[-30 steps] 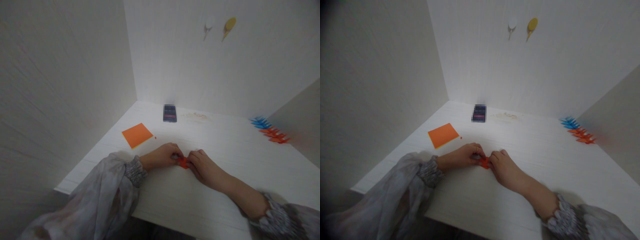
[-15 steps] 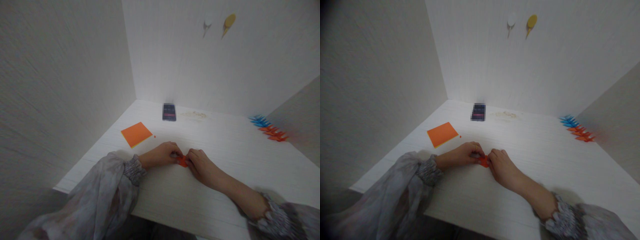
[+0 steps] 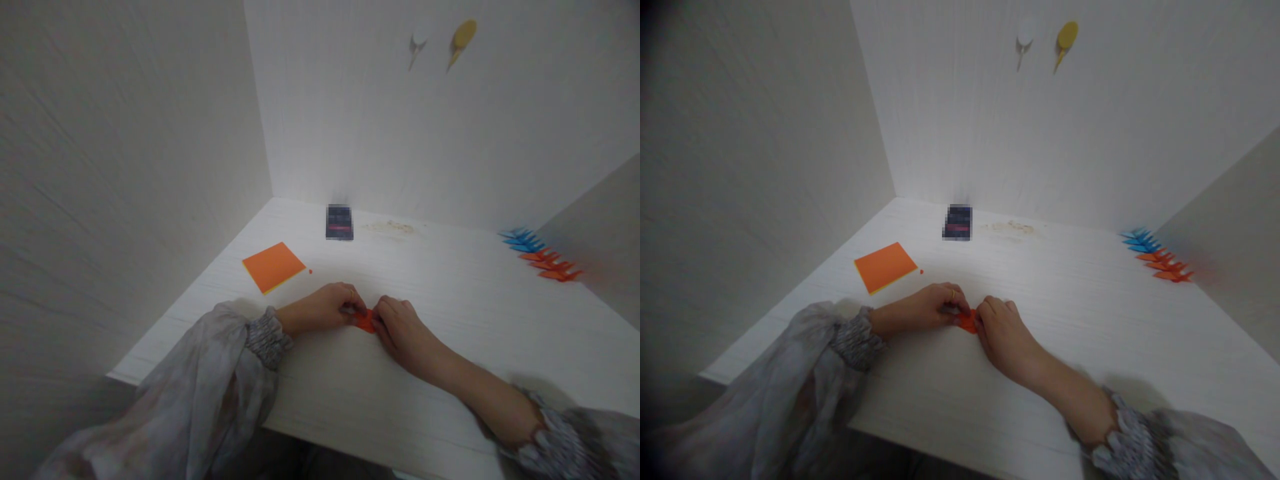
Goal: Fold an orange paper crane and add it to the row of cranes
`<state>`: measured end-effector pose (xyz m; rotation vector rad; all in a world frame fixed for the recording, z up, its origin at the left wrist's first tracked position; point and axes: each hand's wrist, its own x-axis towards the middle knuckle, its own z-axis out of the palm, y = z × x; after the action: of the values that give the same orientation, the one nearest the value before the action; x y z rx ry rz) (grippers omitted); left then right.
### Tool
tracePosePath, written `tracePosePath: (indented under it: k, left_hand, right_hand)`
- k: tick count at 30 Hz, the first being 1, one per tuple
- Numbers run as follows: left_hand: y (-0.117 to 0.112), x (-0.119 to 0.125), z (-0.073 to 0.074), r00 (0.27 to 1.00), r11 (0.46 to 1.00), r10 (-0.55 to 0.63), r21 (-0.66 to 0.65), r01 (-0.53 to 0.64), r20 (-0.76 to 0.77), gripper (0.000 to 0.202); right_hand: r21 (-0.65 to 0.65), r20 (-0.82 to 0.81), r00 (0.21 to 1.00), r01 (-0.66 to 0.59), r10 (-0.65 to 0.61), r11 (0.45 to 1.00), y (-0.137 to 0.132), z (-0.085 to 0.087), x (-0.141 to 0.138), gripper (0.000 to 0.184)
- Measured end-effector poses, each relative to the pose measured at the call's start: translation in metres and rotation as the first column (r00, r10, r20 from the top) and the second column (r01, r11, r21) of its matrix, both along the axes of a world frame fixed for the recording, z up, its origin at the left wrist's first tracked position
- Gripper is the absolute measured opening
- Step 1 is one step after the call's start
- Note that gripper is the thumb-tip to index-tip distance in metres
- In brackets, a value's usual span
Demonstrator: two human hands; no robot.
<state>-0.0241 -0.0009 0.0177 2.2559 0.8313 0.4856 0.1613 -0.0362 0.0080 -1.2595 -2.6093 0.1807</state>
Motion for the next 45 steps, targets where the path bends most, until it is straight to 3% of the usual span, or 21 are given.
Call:
tracePosePath:
  k: [20,32,36,45]
  left_hand:
    - [-0.001,-0.001,0.001,1.000,1.000,0.017,-0.010,-0.017,0.027,0.018]
    - [-0.002,0.009,-0.006,0.988,0.988,0.155,-0.007,-0.155,0.021,0.017]
    - [-0.004,0.010,-0.004,0.984,0.984,0.179,-0.014,-0.179,-0.009,0.016]
    - [-0.007,0.011,-0.002,0.979,0.979,0.203,-0.004,-0.204,-0.032,0.015]
  right_hand:
    - [0.050,0.062,0.992,0.103,-0.106,0.993,-0.001,-0.001,-0.006,0.015]
    - [0.044,0.056,0.993,0.106,-0.108,0.993,0.000,-0.004,-0.007,0.015]
    - [-0.019,0.000,0.992,0.124,-0.124,0.992,0.001,-0.003,-0.006,0.014]
    - [-0.315,-0.313,0.921,0.129,-0.231,0.940,0.007,-0.003,0.002,0.005]
